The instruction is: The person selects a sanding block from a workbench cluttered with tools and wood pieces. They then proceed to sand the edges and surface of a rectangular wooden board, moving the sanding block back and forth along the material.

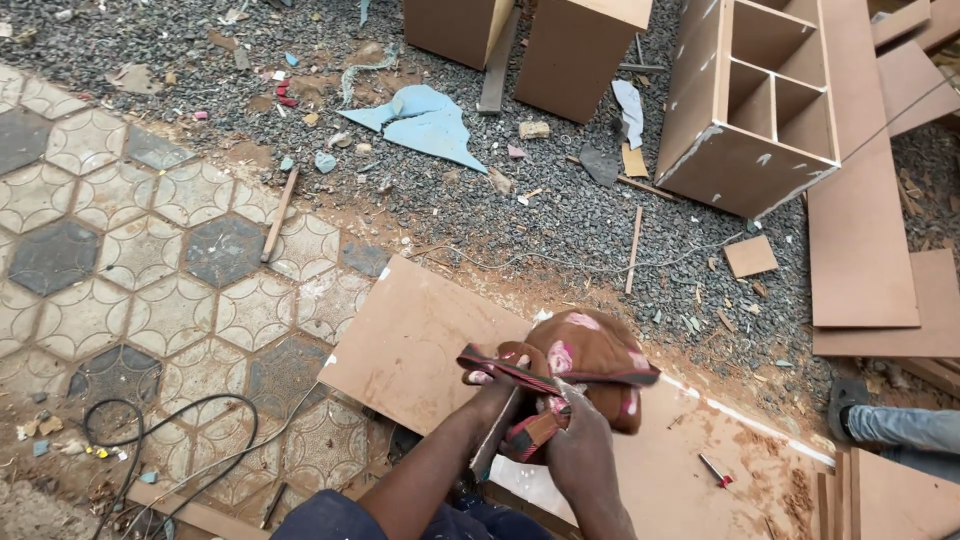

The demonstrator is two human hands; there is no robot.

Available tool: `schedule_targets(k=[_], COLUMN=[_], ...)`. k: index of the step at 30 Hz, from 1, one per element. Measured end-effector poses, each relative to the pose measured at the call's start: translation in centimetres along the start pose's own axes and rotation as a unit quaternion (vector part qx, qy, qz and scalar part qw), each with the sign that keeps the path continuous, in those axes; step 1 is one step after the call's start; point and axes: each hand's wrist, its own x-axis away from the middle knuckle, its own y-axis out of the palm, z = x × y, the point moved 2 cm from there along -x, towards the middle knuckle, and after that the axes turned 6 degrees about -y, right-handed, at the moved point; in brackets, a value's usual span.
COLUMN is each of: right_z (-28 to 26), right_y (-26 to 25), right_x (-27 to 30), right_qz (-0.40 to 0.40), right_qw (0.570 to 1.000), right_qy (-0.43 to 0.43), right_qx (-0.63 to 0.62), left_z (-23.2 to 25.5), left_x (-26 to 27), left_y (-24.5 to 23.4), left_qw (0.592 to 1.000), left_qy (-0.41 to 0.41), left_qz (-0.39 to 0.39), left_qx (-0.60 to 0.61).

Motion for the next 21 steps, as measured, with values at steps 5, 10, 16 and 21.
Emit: schedule_targets(k=[5,10,16,21], right_z=[-3.9,-6.5,-6.2,-4.2], right_y=[2.3,5.6,10.9,15.7], right_x=[-0.9,-3.9,-9.5,-10.2], right_qz=[-0.053,-0.07,-0.096,-0.07], right_qw=[0.989,0.972,0.951,0.927], right_qy=[-0.136,-0.219,-0.286,-0.364], right_qx=[0.02,0.045,0.061,0.058], left_z=[0.8,6.4,-0.2,-6.4], left_x=[2.9,2.1,9.5,14.6], left_y=[5.3,14.3,12.4,9.4], left_qw=[0.996,0.977,0.803,0.323], left_qy=[-0.085,-0.178,-0.34,-0.42], left_qz=[-0.025,-0.038,-0.167,-0.272], left_qx=[-0.025,-0.111,0.461,0.803])
